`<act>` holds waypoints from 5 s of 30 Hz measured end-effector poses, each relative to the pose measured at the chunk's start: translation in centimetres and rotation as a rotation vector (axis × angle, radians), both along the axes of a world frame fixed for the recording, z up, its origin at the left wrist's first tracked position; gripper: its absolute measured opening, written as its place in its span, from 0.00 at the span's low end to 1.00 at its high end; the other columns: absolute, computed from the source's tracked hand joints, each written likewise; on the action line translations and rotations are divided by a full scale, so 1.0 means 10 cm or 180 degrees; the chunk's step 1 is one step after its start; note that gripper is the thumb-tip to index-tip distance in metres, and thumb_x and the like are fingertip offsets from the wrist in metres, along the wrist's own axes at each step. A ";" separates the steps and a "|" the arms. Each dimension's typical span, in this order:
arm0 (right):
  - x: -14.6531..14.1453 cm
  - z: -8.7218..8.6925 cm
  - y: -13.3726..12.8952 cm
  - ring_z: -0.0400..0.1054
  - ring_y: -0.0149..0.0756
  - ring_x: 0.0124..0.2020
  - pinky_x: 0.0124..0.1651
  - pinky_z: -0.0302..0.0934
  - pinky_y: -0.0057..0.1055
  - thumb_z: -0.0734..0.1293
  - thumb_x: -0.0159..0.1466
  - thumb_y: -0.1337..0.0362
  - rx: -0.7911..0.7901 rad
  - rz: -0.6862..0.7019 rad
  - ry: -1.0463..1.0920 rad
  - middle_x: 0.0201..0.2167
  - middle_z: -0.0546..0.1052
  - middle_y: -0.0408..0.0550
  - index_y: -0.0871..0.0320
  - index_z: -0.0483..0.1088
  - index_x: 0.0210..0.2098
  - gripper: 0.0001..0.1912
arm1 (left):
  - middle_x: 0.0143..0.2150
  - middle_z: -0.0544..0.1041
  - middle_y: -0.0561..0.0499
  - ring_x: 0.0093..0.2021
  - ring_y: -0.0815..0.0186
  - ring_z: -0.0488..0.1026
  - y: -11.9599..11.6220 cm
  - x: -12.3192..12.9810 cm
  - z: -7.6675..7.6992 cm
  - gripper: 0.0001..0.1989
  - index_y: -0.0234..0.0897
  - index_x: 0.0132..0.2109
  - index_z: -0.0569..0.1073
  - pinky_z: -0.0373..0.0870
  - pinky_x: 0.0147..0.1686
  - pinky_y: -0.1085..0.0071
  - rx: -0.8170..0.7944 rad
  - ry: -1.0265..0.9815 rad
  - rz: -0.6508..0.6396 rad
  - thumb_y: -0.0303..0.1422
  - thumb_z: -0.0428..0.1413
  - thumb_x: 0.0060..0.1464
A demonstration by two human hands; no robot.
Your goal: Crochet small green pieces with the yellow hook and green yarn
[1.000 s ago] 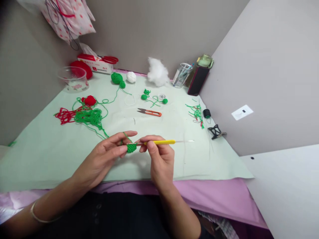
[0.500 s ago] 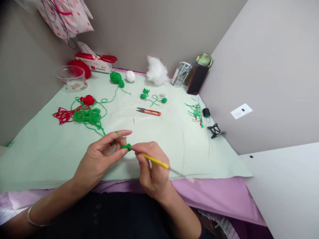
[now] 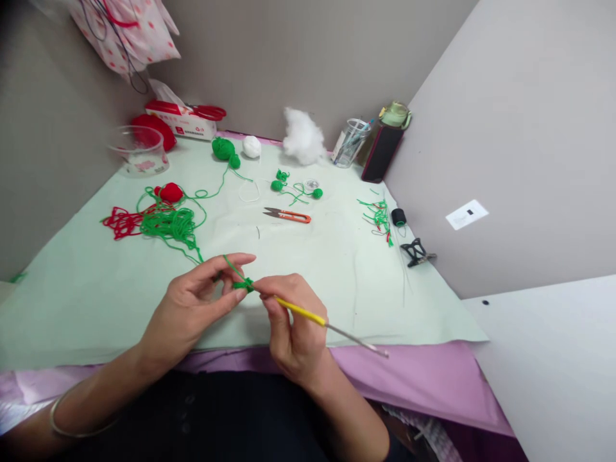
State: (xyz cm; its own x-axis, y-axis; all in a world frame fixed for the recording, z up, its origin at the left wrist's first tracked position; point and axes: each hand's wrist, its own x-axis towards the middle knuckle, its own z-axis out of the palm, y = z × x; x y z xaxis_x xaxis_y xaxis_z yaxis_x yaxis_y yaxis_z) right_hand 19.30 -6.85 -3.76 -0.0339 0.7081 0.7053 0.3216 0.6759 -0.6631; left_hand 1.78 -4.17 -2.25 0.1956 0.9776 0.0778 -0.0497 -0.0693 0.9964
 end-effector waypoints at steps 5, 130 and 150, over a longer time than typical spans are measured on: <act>-0.01 0.03 0.00 0.76 0.35 0.37 0.40 0.71 0.36 0.61 0.74 0.73 -0.0142 0.0004 0.0372 0.41 0.83 0.47 0.53 0.76 0.52 0.15 | 0.36 0.75 0.56 0.39 0.68 0.72 0.00 -0.01 0.02 0.20 0.50 0.55 0.83 0.67 0.51 0.69 0.0098 0.0068 -0.0034 0.26 0.65 0.58; 0.02 0.03 0.05 0.78 0.35 0.36 0.39 0.75 0.37 0.61 0.75 0.71 -0.0101 0.0036 0.0193 0.41 0.84 0.48 0.52 0.75 0.54 0.15 | 0.37 0.75 0.56 0.31 0.71 0.63 -0.02 -0.02 -0.01 0.19 0.50 0.56 0.83 0.64 0.38 0.72 -0.0210 -0.0120 -0.0030 0.28 0.64 0.60; -0.07 0.08 0.11 0.76 0.36 0.37 0.39 0.74 0.36 0.65 0.75 0.67 -0.0468 0.0019 0.0714 0.39 0.83 0.47 0.50 0.81 0.47 0.11 | 0.38 0.78 0.53 0.42 0.68 0.72 0.02 0.06 0.05 0.17 0.47 0.52 0.87 0.69 0.47 0.74 -0.1151 -0.1559 -0.0509 0.32 0.72 0.55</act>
